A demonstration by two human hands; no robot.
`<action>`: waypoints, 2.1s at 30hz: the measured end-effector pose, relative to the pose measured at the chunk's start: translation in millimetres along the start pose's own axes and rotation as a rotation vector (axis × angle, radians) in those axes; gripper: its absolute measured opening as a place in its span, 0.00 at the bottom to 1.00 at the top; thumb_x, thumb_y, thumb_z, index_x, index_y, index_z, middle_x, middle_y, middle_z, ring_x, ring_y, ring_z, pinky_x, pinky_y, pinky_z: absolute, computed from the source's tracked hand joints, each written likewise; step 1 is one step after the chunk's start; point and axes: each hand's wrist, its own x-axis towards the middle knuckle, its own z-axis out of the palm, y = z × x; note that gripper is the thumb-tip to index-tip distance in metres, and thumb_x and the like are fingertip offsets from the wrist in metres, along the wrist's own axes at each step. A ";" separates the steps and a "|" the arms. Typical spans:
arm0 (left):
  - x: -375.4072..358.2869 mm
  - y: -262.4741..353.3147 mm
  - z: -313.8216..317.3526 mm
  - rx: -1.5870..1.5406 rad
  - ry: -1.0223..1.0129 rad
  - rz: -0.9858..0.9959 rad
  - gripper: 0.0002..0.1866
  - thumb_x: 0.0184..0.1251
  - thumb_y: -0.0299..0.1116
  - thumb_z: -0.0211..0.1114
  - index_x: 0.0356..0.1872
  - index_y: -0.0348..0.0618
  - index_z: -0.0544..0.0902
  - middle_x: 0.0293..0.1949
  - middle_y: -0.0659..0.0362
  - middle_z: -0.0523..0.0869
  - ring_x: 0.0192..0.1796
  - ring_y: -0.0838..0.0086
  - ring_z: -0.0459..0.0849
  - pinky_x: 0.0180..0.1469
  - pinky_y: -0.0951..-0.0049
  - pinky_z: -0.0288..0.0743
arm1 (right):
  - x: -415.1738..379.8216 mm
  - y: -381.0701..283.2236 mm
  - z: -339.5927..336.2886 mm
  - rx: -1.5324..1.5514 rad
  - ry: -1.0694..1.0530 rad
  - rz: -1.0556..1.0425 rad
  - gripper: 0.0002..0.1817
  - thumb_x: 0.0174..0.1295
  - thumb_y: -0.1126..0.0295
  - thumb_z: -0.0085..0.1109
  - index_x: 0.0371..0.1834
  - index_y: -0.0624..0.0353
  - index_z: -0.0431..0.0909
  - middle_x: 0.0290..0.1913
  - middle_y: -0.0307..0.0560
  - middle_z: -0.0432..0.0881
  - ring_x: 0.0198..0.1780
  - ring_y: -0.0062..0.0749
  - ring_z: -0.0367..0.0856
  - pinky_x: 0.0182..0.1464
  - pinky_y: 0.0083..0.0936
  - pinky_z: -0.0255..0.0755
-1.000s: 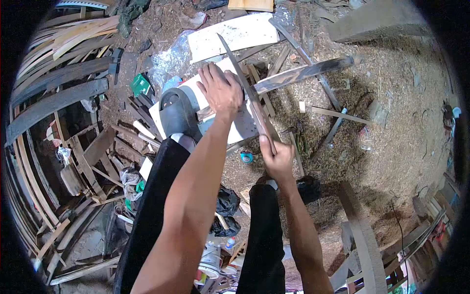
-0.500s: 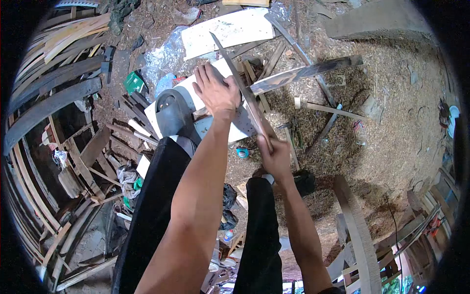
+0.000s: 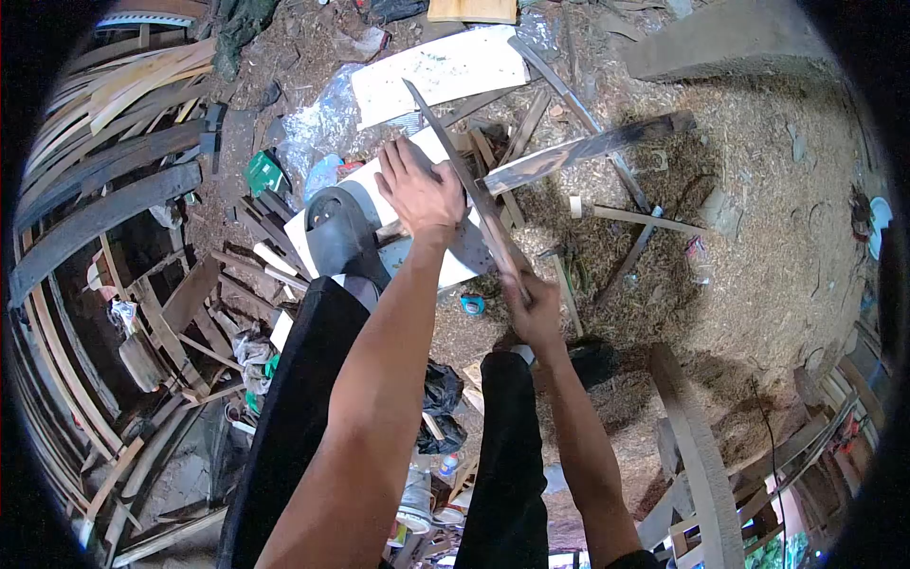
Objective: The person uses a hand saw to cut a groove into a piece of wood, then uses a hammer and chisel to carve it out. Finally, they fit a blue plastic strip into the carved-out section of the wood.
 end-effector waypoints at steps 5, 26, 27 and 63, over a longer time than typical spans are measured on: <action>-0.8 -2.3 0.1 -0.018 0.032 -0.006 0.38 0.58 0.40 0.52 0.70 0.31 0.63 0.71 0.42 0.64 0.77 0.53 0.54 0.77 0.47 0.41 | -88.0 29.8 -37.0 -0.026 -0.028 -0.012 0.11 0.59 0.68 0.65 0.23 0.64 0.81 0.17 0.52 0.75 0.17 0.44 0.76 0.24 0.35 0.67; 0.1 0.5 3.0 0.008 0.025 -0.001 0.39 0.59 0.45 0.53 0.69 0.30 0.64 0.72 0.43 0.64 0.78 0.54 0.54 0.77 0.49 0.43 | -31.1 -7.5 -4.5 0.018 -0.023 0.166 0.19 0.63 0.62 0.64 0.21 0.66 0.80 0.13 0.51 0.69 0.15 0.29 0.68 0.21 0.30 0.63; 1.6 0.5 1.3 0.007 0.024 -0.001 0.39 0.59 0.45 0.53 0.69 0.30 0.64 0.72 0.43 0.64 0.78 0.54 0.54 0.77 0.49 0.43 | -7.8 -25.1 2.3 -0.012 -0.024 0.142 0.20 0.64 0.61 0.63 0.21 0.66 0.80 0.13 0.51 0.69 0.15 0.28 0.68 0.21 0.30 0.63; 0.5 1.2 -1.8 -0.018 0.016 0.010 0.36 0.57 0.41 0.53 0.68 0.31 0.66 0.70 0.42 0.66 0.76 0.53 0.56 0.75 0.46 0.45 | 13.0 -25.0 5.8 0.000 -0.040 0.123 0.20 0.62 0.61 0.65 0.19 0.65 0.79 0.14 0.51 0.73 0.15 0.36 0.73 0.23 0.31 0.66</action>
